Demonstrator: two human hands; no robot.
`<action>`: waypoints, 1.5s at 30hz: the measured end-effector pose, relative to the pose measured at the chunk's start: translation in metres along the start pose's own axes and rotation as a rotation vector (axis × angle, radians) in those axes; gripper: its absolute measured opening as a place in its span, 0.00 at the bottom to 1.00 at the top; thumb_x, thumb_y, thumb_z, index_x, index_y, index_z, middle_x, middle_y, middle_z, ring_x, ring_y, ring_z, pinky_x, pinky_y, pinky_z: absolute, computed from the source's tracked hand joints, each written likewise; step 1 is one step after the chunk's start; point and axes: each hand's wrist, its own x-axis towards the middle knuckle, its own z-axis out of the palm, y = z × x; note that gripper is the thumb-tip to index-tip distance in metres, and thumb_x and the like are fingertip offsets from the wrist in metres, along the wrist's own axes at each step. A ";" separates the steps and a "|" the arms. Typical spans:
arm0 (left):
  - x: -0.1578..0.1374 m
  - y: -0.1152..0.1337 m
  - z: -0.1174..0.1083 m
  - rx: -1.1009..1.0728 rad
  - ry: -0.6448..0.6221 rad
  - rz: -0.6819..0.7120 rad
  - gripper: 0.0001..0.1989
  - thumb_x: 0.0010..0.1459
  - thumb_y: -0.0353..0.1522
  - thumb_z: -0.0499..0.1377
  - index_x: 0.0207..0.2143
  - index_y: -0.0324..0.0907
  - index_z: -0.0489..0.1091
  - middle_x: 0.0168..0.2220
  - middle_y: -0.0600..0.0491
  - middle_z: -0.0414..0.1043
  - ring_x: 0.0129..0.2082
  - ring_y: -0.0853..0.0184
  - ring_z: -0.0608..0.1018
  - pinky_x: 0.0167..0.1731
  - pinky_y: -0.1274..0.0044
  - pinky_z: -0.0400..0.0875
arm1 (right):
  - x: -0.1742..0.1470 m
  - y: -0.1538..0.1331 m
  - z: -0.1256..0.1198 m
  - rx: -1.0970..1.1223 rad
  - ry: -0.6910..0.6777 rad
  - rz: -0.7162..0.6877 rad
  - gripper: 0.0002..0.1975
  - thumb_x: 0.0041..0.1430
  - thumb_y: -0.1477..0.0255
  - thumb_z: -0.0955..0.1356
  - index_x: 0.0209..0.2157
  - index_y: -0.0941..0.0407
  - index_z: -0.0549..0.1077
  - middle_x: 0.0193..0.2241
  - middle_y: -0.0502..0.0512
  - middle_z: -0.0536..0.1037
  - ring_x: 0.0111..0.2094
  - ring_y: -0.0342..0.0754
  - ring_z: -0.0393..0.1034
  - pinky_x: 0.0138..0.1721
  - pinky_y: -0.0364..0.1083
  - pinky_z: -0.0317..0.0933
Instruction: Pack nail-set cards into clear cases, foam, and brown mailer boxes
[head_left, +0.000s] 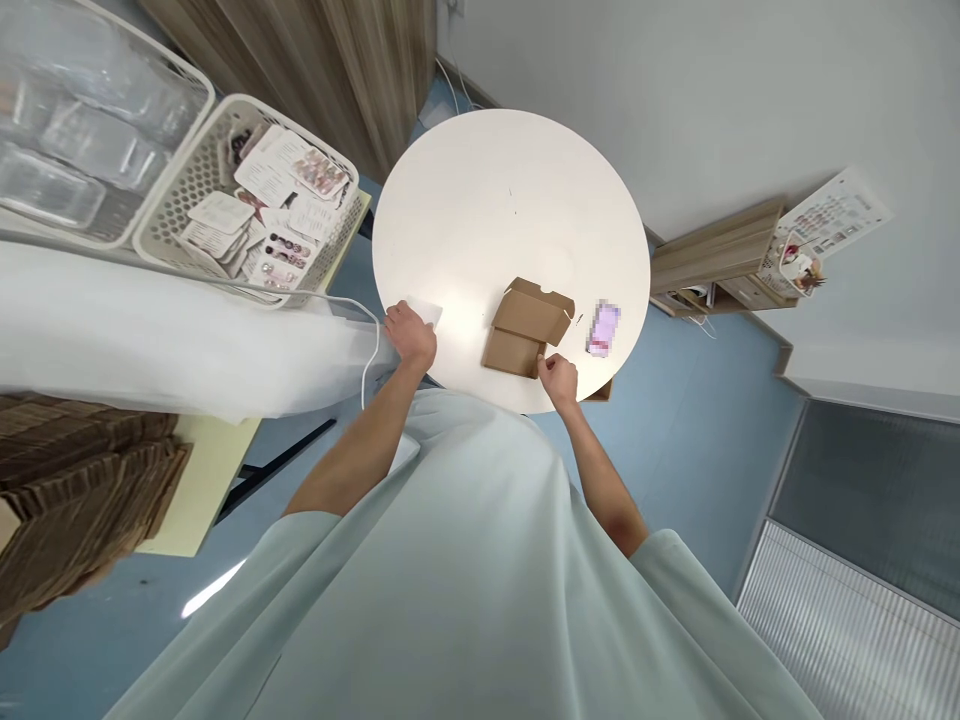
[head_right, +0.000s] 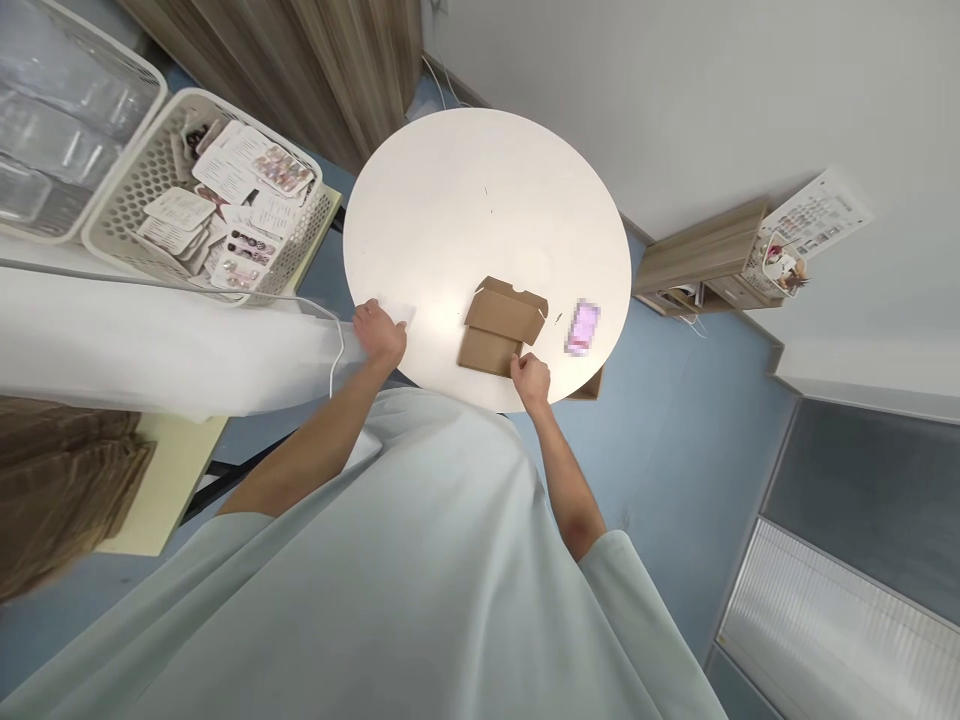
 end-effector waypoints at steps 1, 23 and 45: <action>0.000 0.000 0.001 0.016 0.005 -0.010 0.33 0.65 0.30 0.63 0.69 0.35 0.59 0.69 0.28 0.65 0.70 0.39 0.70 0.70 0.52 0.65 | -0.002 -0.003 -0.001 0.002 0.000 -0.001 0.17 0.79 0.61 0.66 0.33 0.51 0.74 0.36 0.60 0.87 0.38 0.58 0.82 0.38 0.49 0.65; -0.084 0.044 0.000 -0.534 -0.322 0.061 0.18 0.58 0.32 0.71 0.50 0.43 0.73 0.55 0.47 0.83 0.51 0.60 0.85 0.52 0.70 0.80 | -0.012 -0.004 0.013 0.724 -0.244 -0.062 0.11 0.66 0.61 0.77 0.41 0.54 0.80 0.38 0.54 0.88 0.41 0.51 0.86 0.48 0.48 0.78; -0.070 0.071 0.083 -0.273 -0.384 0.250 0.24 0.53 0.23 0.63 0.53 0.38 0.81 0.52 0.42 0.86 0.50 0.52 0.87 0.58 0.65 0.80 | 0.037 0.003 0.046 0.472 -0.144 0.009 0.06 0.70 0.72 0.72 0.45 0.50 0.72 0.41 0.54 0.87 0.48 0.55 0.83 0.52 0.53 0.74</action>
